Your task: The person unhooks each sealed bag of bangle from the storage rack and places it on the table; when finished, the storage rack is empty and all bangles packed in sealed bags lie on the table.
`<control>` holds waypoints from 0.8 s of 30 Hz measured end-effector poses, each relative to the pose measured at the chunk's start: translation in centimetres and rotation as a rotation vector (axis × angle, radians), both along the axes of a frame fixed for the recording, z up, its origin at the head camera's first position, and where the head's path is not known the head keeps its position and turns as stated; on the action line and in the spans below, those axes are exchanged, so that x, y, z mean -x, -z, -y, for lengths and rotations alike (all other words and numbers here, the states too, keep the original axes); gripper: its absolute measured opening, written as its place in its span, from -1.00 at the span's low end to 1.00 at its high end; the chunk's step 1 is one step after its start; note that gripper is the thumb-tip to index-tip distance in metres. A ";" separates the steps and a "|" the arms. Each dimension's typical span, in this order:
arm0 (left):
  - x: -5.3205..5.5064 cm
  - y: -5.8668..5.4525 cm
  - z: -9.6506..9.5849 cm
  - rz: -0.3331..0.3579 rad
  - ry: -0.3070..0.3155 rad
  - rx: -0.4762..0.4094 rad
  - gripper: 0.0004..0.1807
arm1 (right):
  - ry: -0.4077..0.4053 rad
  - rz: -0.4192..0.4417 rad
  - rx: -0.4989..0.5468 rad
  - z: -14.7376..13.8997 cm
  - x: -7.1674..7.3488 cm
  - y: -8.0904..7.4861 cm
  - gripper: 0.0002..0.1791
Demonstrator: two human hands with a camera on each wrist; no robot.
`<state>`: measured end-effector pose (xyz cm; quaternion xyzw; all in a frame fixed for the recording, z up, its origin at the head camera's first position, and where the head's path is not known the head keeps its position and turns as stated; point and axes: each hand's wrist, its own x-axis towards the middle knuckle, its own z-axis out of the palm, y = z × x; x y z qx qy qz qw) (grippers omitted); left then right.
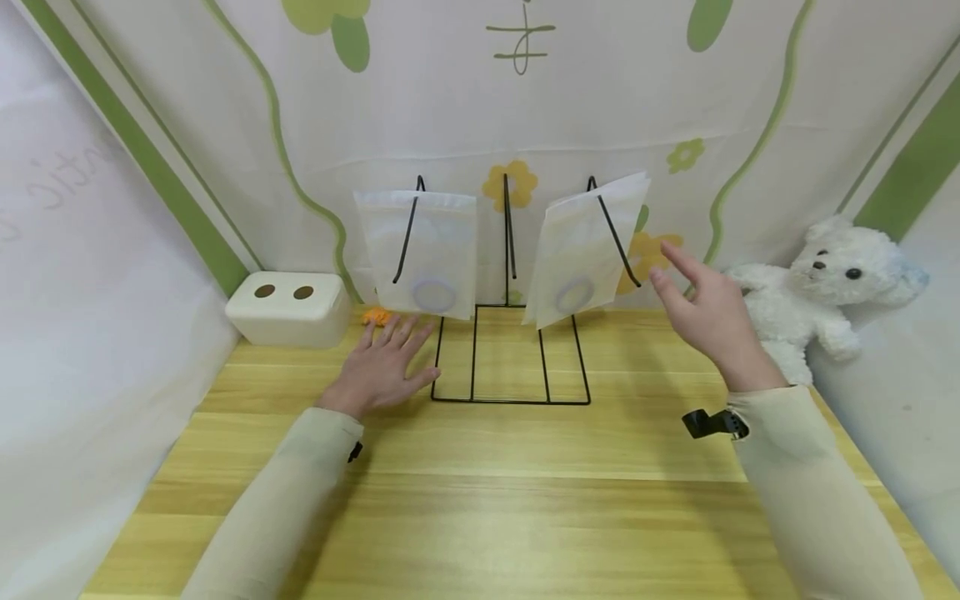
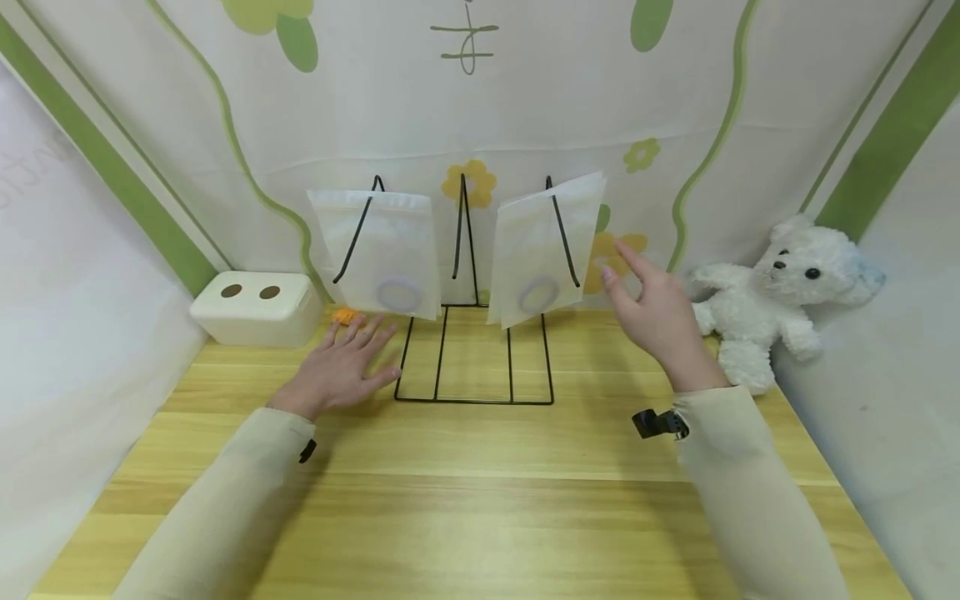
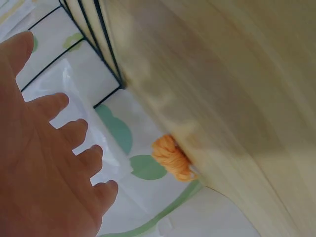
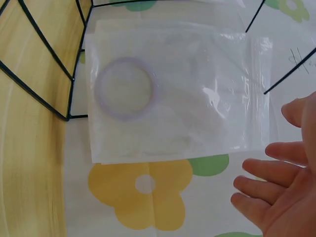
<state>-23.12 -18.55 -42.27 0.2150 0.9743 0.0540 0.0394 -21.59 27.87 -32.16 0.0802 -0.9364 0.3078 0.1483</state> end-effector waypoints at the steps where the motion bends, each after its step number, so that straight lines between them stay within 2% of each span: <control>1: 0.1 0.1 0.1 0.017 0.000 0.000 -0.10 | 0.016 0.000 0.026 -0.2 0.2 -0.1 -0.28; 5: 0.7 0.5 0.3 0.078 0.007 0.014 -0.11 | 0.050 -0.016 0.127 -0.5 0.9 -0.5 -0.32; 10: 1.3 0.8 0.6 0.150 0.032 0.036 -0.13 | 0.055 0.034 0.220 -0.6 1.9 -1.0 -0.34; 13: 1.6 1.0 0.6 0.187 0.043 0.030 -0.15 | 0.032 0.069 0.311 -0.8 2.8 -1.1 -0.36; 19: 2.3 1.0 0.4 0.275 0.051 0.021 -0.14 | -0.033 0.053 0.561 -0.5 4.8 -1.8 -0.49; 22: 2.5 1.1 0.4 0.311 0.055 0.025 -0.13 | -0.031 0.030 0.607 -0.1 5.8 -2.2 -0.56; 24: 2.6 1.1 0.4 0.333 0.053 0.021 -0.13 | -0.012 0.013 0.603 0.2 6.4 -2.4 -0.59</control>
